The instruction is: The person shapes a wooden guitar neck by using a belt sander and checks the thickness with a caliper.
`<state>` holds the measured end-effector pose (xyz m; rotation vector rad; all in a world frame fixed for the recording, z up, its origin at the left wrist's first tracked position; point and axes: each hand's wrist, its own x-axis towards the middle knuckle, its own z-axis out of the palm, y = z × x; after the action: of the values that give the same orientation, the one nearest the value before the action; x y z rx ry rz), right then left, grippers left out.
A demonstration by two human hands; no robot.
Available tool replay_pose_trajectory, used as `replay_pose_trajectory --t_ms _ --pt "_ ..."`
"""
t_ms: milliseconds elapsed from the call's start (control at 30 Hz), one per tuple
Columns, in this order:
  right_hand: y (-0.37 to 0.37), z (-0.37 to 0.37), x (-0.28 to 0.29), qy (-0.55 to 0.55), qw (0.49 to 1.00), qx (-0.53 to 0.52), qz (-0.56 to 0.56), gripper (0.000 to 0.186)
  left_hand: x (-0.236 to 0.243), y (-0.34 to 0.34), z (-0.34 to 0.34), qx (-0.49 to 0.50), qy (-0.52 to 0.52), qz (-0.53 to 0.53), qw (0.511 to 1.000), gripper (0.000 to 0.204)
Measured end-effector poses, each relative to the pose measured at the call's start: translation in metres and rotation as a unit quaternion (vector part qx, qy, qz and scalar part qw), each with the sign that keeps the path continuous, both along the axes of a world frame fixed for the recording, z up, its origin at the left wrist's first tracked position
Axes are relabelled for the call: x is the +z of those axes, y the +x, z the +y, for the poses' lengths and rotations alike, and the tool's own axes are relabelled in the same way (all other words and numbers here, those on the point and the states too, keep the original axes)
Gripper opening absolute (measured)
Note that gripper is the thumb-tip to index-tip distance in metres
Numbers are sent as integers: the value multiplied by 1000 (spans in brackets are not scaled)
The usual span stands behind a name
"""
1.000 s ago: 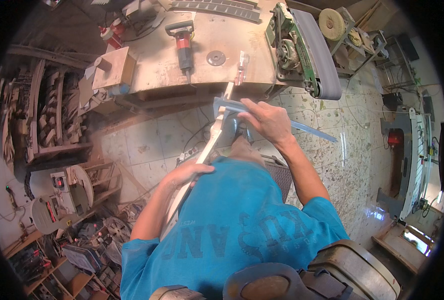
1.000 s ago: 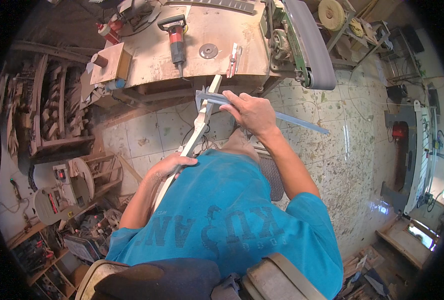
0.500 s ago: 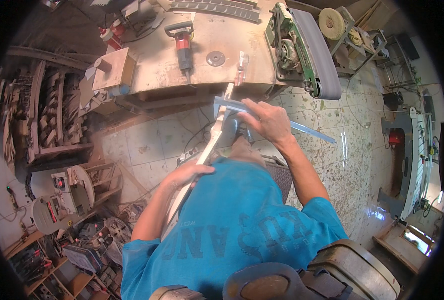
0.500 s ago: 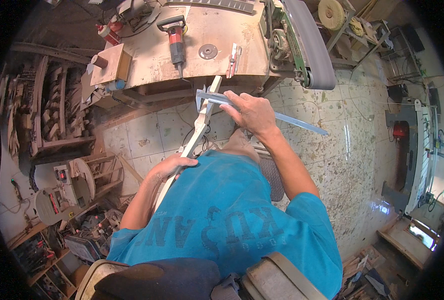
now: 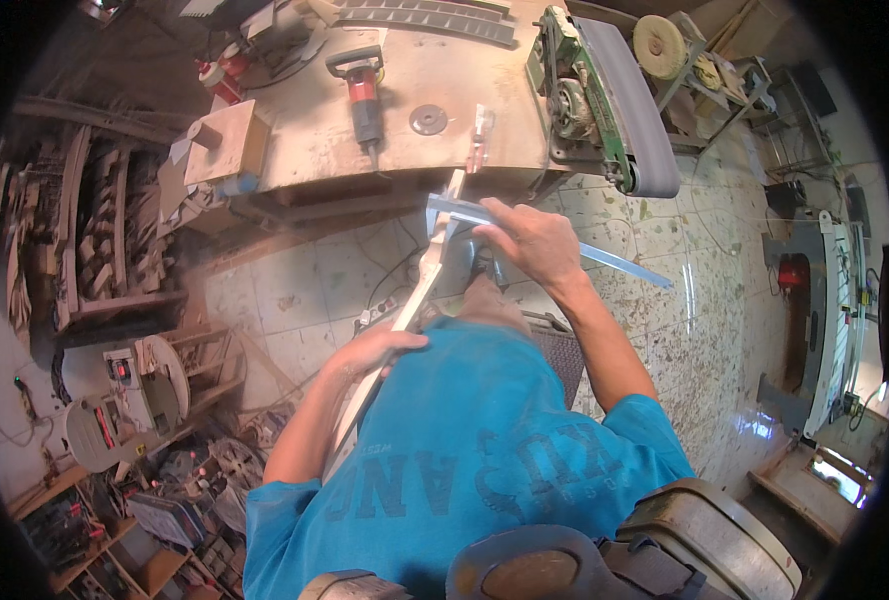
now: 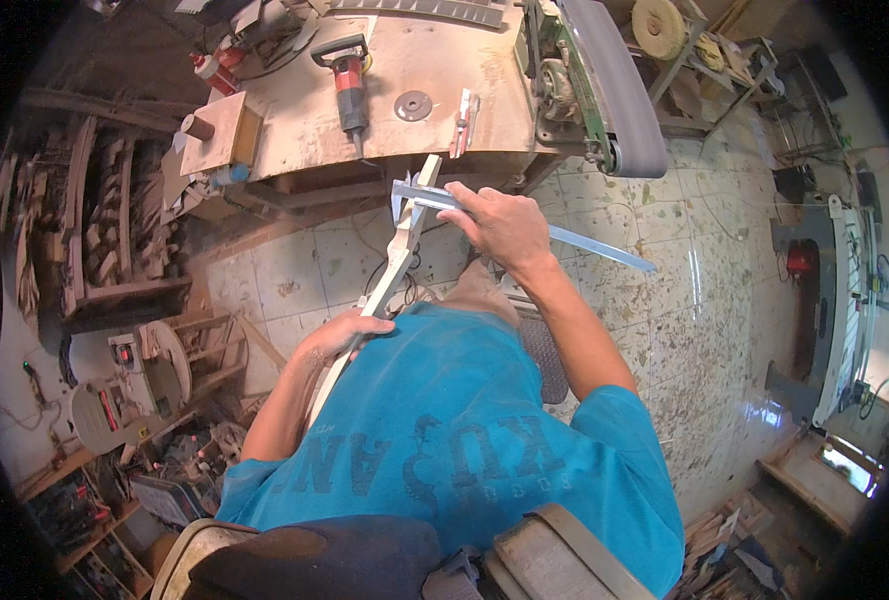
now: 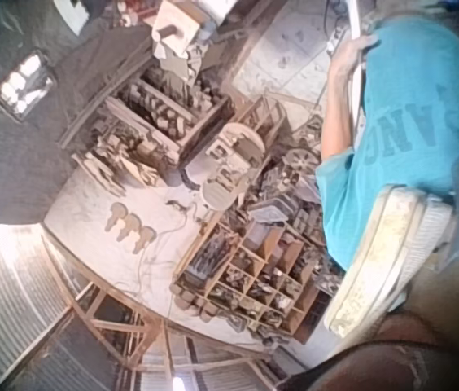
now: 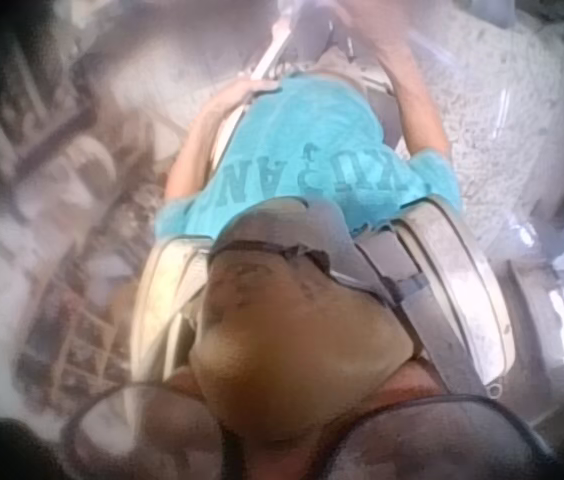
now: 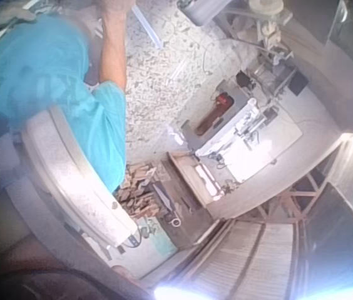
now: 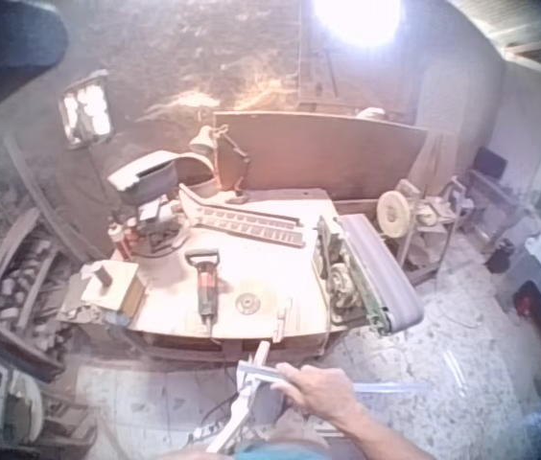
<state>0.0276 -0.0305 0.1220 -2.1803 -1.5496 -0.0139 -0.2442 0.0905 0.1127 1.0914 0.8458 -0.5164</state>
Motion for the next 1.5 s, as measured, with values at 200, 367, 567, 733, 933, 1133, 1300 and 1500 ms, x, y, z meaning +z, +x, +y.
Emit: replay_pose_trajectory --t_ms 200,367,567,733,933,1133,1300,1500 --pt "1 1 -1 -6 1000 5 0 37 4 1 0 2 -13 -5 1000 47" --pt "2 2 -2 -15 1000 8 1 36 5 -1 -1 7 -4 -7 1000 49" --pt "2 2 -4 -18 1000 7 1 37 8 1 0 -1 1 -6 1000 49" --pt "2 2 -2 -17 1000 7 1 38 6 -1 0 -12 13 2 1000 48" --pt "2 2 -4 -14 1000 4 1 38 -2 -3 2 -14 9 4 1000 46" --pt "7 5 -13 43 995 -17 85 36 -20 -4 -4 11 36 -42 998 48" --pt "49 32 -60 92 962 -112 230 34 -47 2 -4 7 194 -35 980 60" --pt "134 121 -159 -17 909 -200 366 29 -43 40 5 27 454 79 887 57"
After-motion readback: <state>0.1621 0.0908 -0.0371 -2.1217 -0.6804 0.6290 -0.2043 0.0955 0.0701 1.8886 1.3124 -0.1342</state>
